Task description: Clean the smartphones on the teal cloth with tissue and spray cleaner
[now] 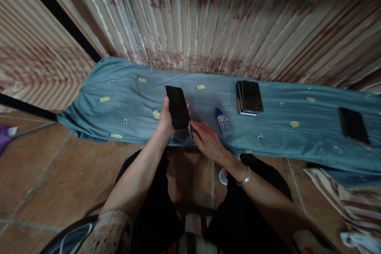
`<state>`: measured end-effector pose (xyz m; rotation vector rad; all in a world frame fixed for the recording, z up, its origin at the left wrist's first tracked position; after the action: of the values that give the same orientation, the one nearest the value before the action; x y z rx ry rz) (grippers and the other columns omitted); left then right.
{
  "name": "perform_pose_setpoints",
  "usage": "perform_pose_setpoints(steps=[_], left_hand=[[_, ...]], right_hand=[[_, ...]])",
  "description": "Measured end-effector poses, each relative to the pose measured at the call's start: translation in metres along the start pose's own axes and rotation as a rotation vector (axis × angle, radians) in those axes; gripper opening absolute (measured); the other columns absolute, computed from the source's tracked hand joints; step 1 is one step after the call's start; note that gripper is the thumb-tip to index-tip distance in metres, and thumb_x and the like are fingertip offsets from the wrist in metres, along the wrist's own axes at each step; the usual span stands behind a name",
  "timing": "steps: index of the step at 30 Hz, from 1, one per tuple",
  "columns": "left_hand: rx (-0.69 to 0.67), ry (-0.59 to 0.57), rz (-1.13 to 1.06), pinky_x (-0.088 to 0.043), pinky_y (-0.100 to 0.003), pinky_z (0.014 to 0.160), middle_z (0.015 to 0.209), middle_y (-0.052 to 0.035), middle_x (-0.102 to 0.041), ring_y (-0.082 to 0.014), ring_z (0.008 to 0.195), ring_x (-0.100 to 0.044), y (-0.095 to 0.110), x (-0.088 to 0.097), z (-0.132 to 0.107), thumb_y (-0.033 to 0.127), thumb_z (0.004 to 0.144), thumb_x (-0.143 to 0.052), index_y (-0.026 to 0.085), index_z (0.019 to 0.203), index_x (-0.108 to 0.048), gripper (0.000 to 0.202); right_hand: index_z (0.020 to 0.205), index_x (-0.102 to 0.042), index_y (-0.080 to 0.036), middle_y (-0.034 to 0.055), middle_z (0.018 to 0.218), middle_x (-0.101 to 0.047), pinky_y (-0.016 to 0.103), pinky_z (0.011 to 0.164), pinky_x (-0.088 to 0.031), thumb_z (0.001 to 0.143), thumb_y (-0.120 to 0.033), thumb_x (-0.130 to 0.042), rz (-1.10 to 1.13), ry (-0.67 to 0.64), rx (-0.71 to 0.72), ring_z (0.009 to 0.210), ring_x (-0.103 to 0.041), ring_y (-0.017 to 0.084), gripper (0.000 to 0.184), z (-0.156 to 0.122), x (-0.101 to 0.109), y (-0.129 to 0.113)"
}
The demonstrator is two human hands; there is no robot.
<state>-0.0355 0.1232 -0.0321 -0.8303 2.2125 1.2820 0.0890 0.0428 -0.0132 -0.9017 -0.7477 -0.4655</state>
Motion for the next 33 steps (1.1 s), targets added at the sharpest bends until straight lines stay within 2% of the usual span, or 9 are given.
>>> perform_pose_setpoints(steps=[6, 11, 14, 17, 21, 25, 29, 33], left_hand=[[0.033, -0.002, -0.016, -0.066, -0.043, 0.096, 0.096, -0.0109, -0.083, -0.0248, 0.093, -0.081, -0.008, 0.001, 0.005, 0.064, 0.108, -0.037, 0.016, 0.13, -0.073, 0.064], [0.044, -0.01, -0.025, -0.066, -0.043, 0.097, 0.097, -0.012, -0.083, -0.0248, 0.092, -0.081, -0.014, -0.001, 0.005, 0.064, 0.108, -0.035, 0.014, 0.131, -0.072, 0.066], [0.054, 0.005, -0.04, -0.066, -0.041, 0.095, 0.087, -0.0101, -0.081, -0.0233, 0.087, -0.081, -0.018, -0.005, 0.001, 0.059, 0.111, -0.031, 0.012, 0.127, -0.073, 0.065], [0.078, 0.03, -0.036, -0.067, -0.041, 0.095, 0.082, -0.0095, -0.08, -0.0253, 0.09, -0.082, -0.022, -0.01, -0.005, 0.058, 0.112, -0.024, 0.012, 0.125, -0.074, 0.069], [0.137, 0.066, 0.001, -0.067, -0.044, 0.095, 0.092, -0.0119, -0.084, -0.0301, 0.103, -0.082, -0.029, -0.014, -0.013, 0.065, 0.11, -0.019, 0.015, 0.129, -0.076, 0.078], [0.175, 0.053, 0.002, -0.066, -0.046, 0.098, 0.104, -0.0134, -0.084, -0.0327, 0.111, -0.08, -0.032, -0.019, -0.017, 0.069, 0.108, -0.015, 0.016, 0.136, -0.073, 0.083], [0.165, 0.015, 0.031, -0.064, -0.046, 0.102, 0.11, -0.014, -0.084, -0.0317, 0.114, -0.079, -0.032, -0.021, -0.017, 0.07, 0.108, -0.012, 0.016, 0.141, -0.071, 0.086], [0.111, 0.036, 0.072, -0.062, -0.047, 0.107, 0.11, -0.0138, -0.084, -0.0332, 0.118, -0.078, -0.029, -0.018, -0.018, 0.069, 0.108, -0.016, 0.016, 0.144, -0.069, 0.083]], right_hand=[[0.137, -0.073, -0.019, 0.0141, 0.13, -0.076, 0.048, 0.107, -0.061, 0.109, -0.017, -0.047, -0.108, 0.045, 0.031, 0.117, -0.07, 0.027, 0.039, 0.005, 0.018, -0.002], [0.134, -0.076, -0.018, 0.0149, 0.126, -0.075, 0.045, 0.105, -0.062, 0.111, -0.018, -0.047, -0.157, 0.074, 0.09, 0.116, -0.068, 0.027, 0.037, 0.007, 0.026, -0.015], [0.134, -0.075, -0.016, 0.0156, 0.126, -0.075, 0.044, 0.103, -0.062, 0.112, -0.017, -0.046, -0.161, 0.081, 0.144, 0.117, -0.068, 0.026, 0.036, 0.006, 0.024, -0.025], [0.134, -0.075, -0.016, 0.016, 0.126, -0.074, 0.044, 0.104, -0.062, 0.111, -0.016, -0.047, -0.14, 0.091, 0.176, 0.116, -0.068, 0.027, 0.035, 0.006, 0.02, -0.033], [0.131, -0.076, -0.017, 0.0147, 0.126, -0.075, 0.044, 0.104, -0.062, 0.111, -0.016, -0.047, -0.125, 0.103, 0.197, 0.114, -0.069, 0.026, 0.034, 0.009, 0.014, -0.044], [0.129, -0.076, -0.017, 0.0142, 0.127, -0.075, 0.043, 0.103, -0.062, 0.111, -0.015, -0.047, -0.104, 0.104, 0.215, 0.113, -0.069, 0.025, 0.034, 0.012, 0.01, -0.05], [0.133, -0.074, -0.017, 0.0153, 0.131, -0.074, 0.043, 0.104, -0.061, 0.111, -0.013, -0.045, -0.062, 0.107, 0.191, 0.117, -0.068, 0.026, 0.037, 0.013, 0.009, -0.046], [0.138, -0.072, -0.016, 0.0168, 0.134, -0.073, 0.046, 0.106, -0.06, 0.11, -0.011, -0.042, -0.06, 0.115, 0.164, 0.119, -0.067, 0.027, 0.041, 0.014, 0.007, -0.043]])
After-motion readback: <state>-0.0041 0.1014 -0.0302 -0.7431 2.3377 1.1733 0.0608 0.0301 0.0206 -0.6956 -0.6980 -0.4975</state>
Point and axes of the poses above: each hand's wrist, its own z-axis towards the middle knuckle, its own x-axis out of the back of the hand, y = z × x, the point moved 9 cm from there along z, towards the middle knuckle
